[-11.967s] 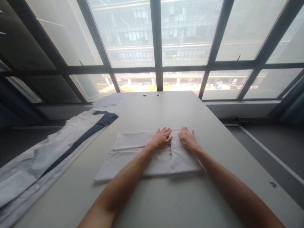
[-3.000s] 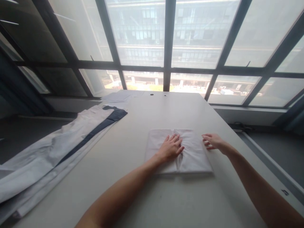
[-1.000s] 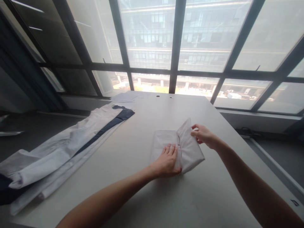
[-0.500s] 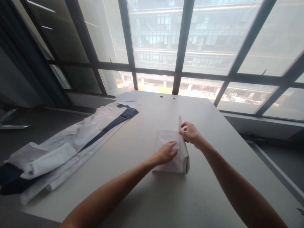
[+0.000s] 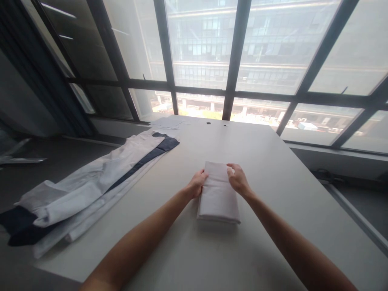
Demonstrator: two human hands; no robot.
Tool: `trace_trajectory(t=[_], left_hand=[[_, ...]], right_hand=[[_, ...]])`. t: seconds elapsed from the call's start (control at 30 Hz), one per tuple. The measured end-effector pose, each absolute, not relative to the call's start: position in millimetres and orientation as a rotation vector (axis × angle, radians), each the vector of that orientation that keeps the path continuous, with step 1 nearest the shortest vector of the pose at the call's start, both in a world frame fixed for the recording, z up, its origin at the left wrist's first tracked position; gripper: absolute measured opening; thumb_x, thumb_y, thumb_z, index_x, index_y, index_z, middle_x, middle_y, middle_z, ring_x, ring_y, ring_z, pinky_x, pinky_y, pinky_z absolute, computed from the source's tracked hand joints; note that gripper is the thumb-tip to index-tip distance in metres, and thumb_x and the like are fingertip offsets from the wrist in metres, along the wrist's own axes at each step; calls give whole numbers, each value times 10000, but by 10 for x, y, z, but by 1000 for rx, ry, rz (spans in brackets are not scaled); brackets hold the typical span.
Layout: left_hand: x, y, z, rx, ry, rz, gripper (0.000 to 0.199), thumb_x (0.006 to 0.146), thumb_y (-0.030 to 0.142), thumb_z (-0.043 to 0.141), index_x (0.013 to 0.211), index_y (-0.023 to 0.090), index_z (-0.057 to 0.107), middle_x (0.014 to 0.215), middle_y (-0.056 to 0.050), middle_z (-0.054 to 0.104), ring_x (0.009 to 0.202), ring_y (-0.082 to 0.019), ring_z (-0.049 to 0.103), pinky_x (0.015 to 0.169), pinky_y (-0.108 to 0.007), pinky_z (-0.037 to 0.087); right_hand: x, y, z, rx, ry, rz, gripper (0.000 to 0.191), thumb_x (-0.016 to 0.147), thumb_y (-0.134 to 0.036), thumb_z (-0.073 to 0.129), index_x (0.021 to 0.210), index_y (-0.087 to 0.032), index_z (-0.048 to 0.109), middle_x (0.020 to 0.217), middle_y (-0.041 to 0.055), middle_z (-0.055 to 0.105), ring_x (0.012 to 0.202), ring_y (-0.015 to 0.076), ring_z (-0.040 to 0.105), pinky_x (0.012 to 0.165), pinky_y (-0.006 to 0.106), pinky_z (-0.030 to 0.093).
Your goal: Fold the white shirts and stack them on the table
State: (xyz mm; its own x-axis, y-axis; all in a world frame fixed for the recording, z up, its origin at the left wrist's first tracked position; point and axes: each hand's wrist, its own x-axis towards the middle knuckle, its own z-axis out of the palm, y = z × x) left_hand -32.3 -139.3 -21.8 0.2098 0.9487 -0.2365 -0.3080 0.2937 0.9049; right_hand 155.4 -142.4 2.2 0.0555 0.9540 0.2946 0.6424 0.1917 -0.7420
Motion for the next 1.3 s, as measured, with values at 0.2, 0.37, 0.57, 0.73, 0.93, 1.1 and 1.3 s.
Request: trace_trajectory(t=[0.2,0.37,0.57,0.73,0.93,1.1,1.3], left_hand=[[-433,-1339,-133,1070,1117,902,489,830,143,565,1318,136,562,1075,-134,729,893,-246,714,788,-366,598],[-539,-1266,-39,1878,1591,1137,602,861,109,473,1462,129,441,1366,-171,581,1293,-262,535,1126,-436,409],[-437,-1308,-232,2542,1425,507,509,1037,276,296,1518,161,417,1587,-141,399,1493,-268,311,1214,-548,201],[-426,-1361,-291,2555,1476,322,556,1056,343,242,1584,183,306,1648,-120,267,1537,-274,187,1206,-599,160],[-405,-1358,-227,2513,1496,328,558,1047,343,247,1583,205,311,1650,-102,270,1533,-273,203,1205,-595,176],[-448,-1435,-164,2486,1630,399,497,1033,389,346,1488,220,454,1549,-146,458,1437,-308,397,1202,-612,140],[-442,-1435,-3,2561,1813,428,383,1002,309,437,1307,142,598,1372,-212,594,1358,-367,469,1199,-643,53]], right_hand=[[1392,-1439,-241,-1751,-1970,472,643,1022,-412,333,1554,-52,335,1645,228,225,1534,317,179,1215,488,199],[1295,-1470,-309,-1773,-2113,317,621,1031,-410,337,1557,-81,335,1655,214,203,1539,323,152,1211,522,168],[1247,-1577,-224,-1672,-2063,281,538,1034,-309,270,1499,-104,447,1610,168,353,1516,254,257,1223,448,183],[1282,-2093,-244,-1485,-2290,323,570,1018,-379,359,1557,-194,380,1650,100,273,1542,257,180,1244,504,110],[1330,-2435,-273,-1382,-2449,252,694,988,-503,448,1594,-197,303,1671,129,142,1552,305,100,1247,531,42],[1704,-2171,-167,-1083,-2614,356,652,1005,-490,431,1588,-222,313,1657,93,235,1545,264,158,1255,501,70],[2370,-1679,-92,-1212,-2300,411,536,1035,-411,353,1521,-199,434,1558,93,461,1469,203,368,1232,444,225]])
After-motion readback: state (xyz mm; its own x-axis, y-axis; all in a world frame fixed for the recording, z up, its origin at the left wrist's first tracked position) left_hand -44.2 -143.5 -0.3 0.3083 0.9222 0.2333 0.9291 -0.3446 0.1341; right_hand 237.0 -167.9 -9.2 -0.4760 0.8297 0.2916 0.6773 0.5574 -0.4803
